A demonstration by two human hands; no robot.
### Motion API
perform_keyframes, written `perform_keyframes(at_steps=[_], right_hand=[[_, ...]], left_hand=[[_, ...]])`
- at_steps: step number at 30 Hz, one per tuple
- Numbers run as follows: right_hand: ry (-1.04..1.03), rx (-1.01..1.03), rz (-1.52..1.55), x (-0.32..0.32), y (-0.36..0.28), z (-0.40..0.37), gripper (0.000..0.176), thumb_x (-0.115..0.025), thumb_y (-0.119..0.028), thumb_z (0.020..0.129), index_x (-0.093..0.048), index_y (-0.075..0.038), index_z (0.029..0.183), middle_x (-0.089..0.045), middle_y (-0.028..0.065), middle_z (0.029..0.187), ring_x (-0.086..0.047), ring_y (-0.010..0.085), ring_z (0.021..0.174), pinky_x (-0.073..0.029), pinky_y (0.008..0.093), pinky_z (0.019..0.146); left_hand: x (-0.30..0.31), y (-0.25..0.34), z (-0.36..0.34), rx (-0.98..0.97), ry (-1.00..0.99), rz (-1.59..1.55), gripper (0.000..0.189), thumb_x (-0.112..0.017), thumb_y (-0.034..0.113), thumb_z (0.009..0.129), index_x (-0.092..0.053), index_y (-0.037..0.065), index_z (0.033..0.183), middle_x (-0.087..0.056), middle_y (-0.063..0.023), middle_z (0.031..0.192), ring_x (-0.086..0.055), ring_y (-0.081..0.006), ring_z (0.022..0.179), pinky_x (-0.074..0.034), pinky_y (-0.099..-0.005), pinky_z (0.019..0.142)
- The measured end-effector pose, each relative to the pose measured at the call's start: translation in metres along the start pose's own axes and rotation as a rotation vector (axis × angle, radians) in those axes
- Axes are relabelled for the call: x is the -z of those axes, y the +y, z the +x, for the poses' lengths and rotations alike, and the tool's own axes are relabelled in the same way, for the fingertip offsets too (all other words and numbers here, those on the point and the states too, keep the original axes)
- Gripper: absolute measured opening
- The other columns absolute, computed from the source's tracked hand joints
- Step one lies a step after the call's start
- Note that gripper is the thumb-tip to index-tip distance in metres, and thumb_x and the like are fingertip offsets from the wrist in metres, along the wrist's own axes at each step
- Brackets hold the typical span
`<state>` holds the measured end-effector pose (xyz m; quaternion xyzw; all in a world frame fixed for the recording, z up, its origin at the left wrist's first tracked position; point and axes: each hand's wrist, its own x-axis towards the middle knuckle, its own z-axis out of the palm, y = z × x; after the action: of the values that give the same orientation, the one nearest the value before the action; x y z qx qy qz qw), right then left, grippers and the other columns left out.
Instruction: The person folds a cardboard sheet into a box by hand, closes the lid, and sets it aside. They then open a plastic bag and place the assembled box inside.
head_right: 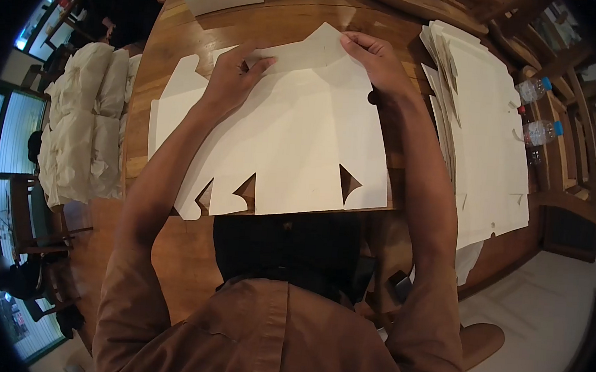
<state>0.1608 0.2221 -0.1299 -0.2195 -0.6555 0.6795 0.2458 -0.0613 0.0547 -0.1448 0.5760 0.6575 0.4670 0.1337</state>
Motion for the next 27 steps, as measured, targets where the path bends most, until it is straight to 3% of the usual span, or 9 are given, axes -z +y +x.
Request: perform_keyframes(at_steps=[9,12,19,27], right_hand=[[0.134,-0.170,-0.072,-0.010,-0.013,0.002,0.026,-0.062,-0.029,0.101,-0.070,-0.007,0.114,-0.070,-0.0033,0.097,-0.063,0.0042,0.084,-0.050,0.0232,0.076],[-0.003,-0.071,0.058,-0.006,0.000,0.001,0.023,-0.063,-0.030,0.099,-0.071,-0.010,0.109,-0.070,-0.0043,0.094,-0.062,0.0036,0.082,-0.048,0.0220,0.075],[-0.070,-0.061,-0.201,-0.015,-0.006,0.005,0.029,-0.063,-0.030,0.100,-0.074,-0.006,0.111,-0.070,-0.0031,0.090,-0.060,0.0040,0.081,-0.049,0.0236,0.075],[-0.072,0.000,-0.437,-0.029,-0.016,0.007,0.033,-0.060,-0.029,0.100,-0.073,-0.001,0.111,-0.070,-0.0004,0.088,-0.060,0.0060,0.079,-0.048,0.0248,0.075]], left_hand=[[0.000,-0.006,0.000,-0.079,0.009,-0.048,0.029,-0.070,0.017,0.095,-0.064,0.001,0.118,-0.065,-0.0088,0.086,-0.047,-0.0124,0.061,-0.043,-0.0296,0.059],[-0.001,-0.008,0.000,-0.097,0.005,-0.009,0.028,-0.069,0.017,0.095,-0.064,0.001,0.117,-0.066,-0.0116,0.090,-0.051,-0.0152,0.064,-0.045,-0.0317,0.061],[0.001,-0.004,0.000,-0.139,-0.079,0.065,0.026,-0.065,0.015,0.097,-0.062,0.001,0.119,-0.069,-0.0162,0.095,-0.063,-0.0252,0.078,-0.050,-0.0374,0.069],[-0.001,-0.002,0.001,-0.132,-0.095,0.034,0.027,-0.064,0.015,0.098,-0.061,0.000,0.121,-0.070,-0.0176,0.105,-0.068,-0.0276,0.093,-0.052,-0.0375,0.074]])
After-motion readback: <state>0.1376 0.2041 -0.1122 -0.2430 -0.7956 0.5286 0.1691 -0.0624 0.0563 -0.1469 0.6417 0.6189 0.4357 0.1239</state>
